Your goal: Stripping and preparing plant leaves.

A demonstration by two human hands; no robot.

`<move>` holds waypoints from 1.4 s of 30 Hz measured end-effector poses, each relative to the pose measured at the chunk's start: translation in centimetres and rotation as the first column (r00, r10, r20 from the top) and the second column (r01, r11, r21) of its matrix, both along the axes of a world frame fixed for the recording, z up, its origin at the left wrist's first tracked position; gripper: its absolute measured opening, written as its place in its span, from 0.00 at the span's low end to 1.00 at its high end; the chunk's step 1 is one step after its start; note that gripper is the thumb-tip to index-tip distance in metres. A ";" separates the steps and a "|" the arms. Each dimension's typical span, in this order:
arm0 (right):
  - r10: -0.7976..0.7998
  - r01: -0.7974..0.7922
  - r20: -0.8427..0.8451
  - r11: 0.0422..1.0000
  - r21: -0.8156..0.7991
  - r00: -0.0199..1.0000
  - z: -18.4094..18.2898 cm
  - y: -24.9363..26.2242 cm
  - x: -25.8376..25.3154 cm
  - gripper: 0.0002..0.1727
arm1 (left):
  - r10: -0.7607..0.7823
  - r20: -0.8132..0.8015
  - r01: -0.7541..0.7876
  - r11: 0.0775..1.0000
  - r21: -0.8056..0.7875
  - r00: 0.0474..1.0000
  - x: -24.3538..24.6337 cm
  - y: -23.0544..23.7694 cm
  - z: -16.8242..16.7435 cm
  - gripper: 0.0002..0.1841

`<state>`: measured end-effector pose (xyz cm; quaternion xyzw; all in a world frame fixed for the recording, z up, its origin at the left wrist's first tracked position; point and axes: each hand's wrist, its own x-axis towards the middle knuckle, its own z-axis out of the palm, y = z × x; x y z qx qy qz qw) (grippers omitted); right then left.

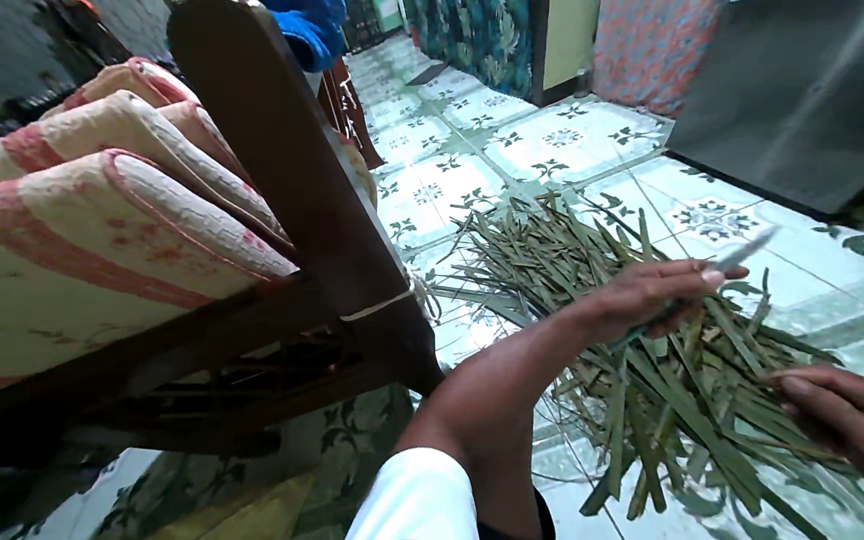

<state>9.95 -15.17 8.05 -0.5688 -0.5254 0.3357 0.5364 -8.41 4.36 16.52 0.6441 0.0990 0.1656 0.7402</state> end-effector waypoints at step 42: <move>-0.379 0.374 0.019 0.904 -0.208 0.925 0.7 -7.0 3.0 0.14 | 0.108 -0.223 -0.065 0.979 0.193 0.969 -0.7 1.8 -2.8 0.20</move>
